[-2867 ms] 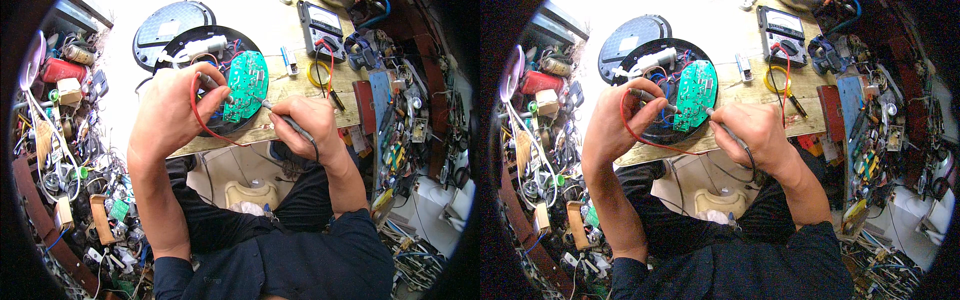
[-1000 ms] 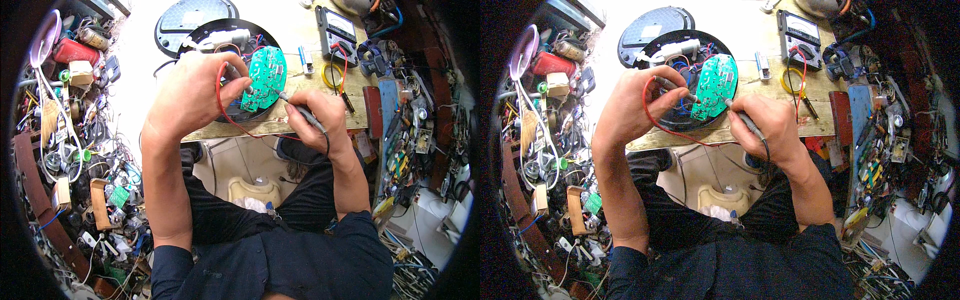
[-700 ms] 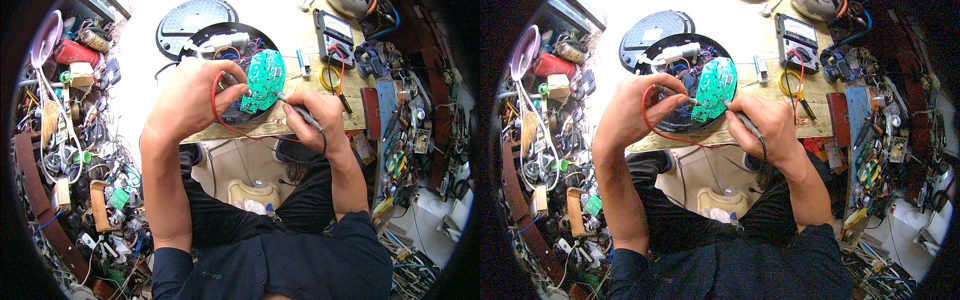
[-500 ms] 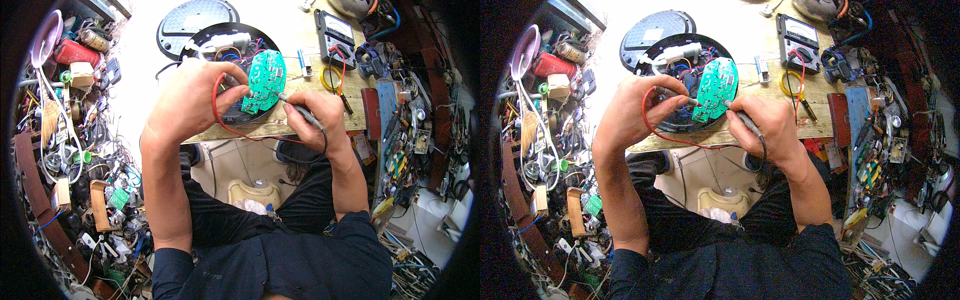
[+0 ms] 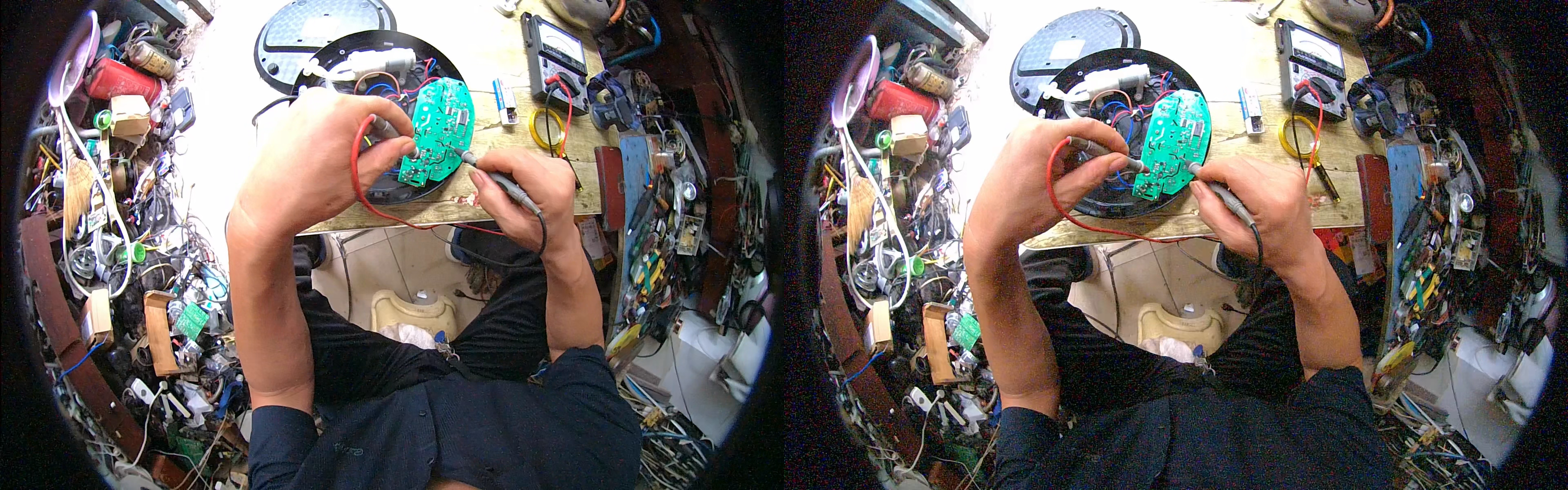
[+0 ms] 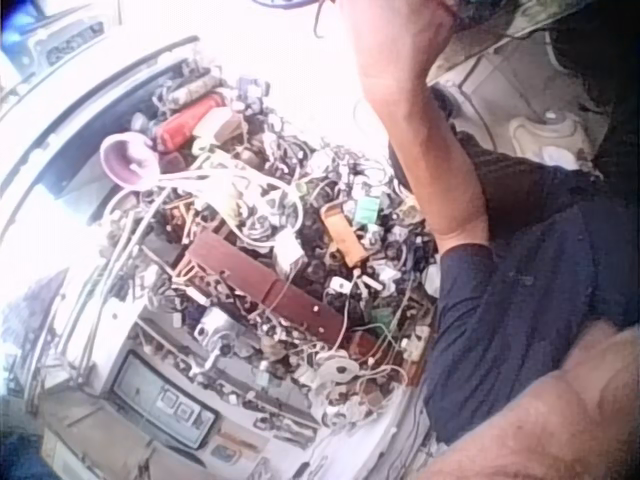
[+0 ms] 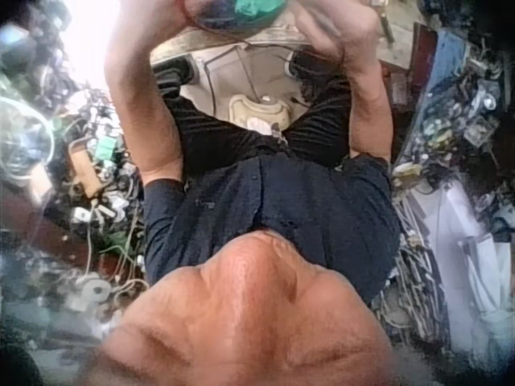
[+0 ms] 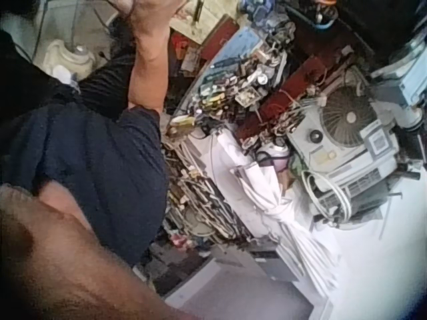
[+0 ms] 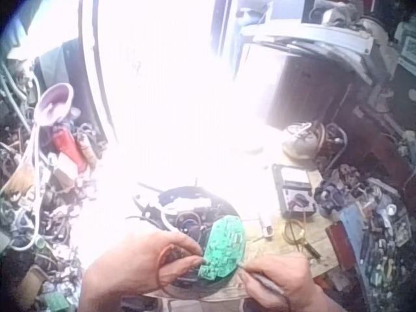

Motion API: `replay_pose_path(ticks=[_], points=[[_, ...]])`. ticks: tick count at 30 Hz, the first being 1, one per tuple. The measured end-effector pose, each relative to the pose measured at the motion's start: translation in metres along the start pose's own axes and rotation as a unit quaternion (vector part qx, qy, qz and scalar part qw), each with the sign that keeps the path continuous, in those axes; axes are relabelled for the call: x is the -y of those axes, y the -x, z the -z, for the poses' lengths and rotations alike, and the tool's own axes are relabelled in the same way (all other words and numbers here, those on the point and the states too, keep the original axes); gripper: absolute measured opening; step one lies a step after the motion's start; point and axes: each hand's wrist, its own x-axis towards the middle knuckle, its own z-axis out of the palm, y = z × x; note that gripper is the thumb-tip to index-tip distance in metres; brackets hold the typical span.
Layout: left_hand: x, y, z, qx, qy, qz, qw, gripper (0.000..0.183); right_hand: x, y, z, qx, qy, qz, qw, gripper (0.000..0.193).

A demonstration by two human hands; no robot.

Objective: The person uses a multimeter to test various points on a green circuit board. They repeatedly touch the probes to different components and check the multimeter display for readings.

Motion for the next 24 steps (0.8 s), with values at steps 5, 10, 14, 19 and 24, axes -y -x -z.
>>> replay_pose_path(ticks=[5,10,14,19,24], points=[[-0.0027,-0.0035,0.0013,0.002,-0.004,-0.010,1.000,0.015,0.0002,0.0005,-0.0001,-0.006,-0.002,-0.008,1.000,0.016],[0.0021,-0.0039,-0.0024,-0.014,0.004,-0.025,1.000,0.014,0.0020,-0.0008,0.0014,-0.006,0.003,-0.008,1.000,0.016],[-0.0018,-0.0045,-0.0002,-0.004,0.001,-0.011,1.000,0.014,0.0015,0.0001,0.0025,-0.002,0.004,-0.017,1.000,0.016],[-0.0022,-0.0053,-0.0002,0.001,-0.001,-0.002,1.000,0.014,0.0001,0.0006,0.0014,-0.007,0.004,-0.011,1.000,0.017],[-0.0010,-0.0057,-0.0010,-0.005,-0.007,-0.013,1.000,0.014,-0.0013,0.0015,0.0009,-0.007,0.004,-0.008,1.000,0.018]])
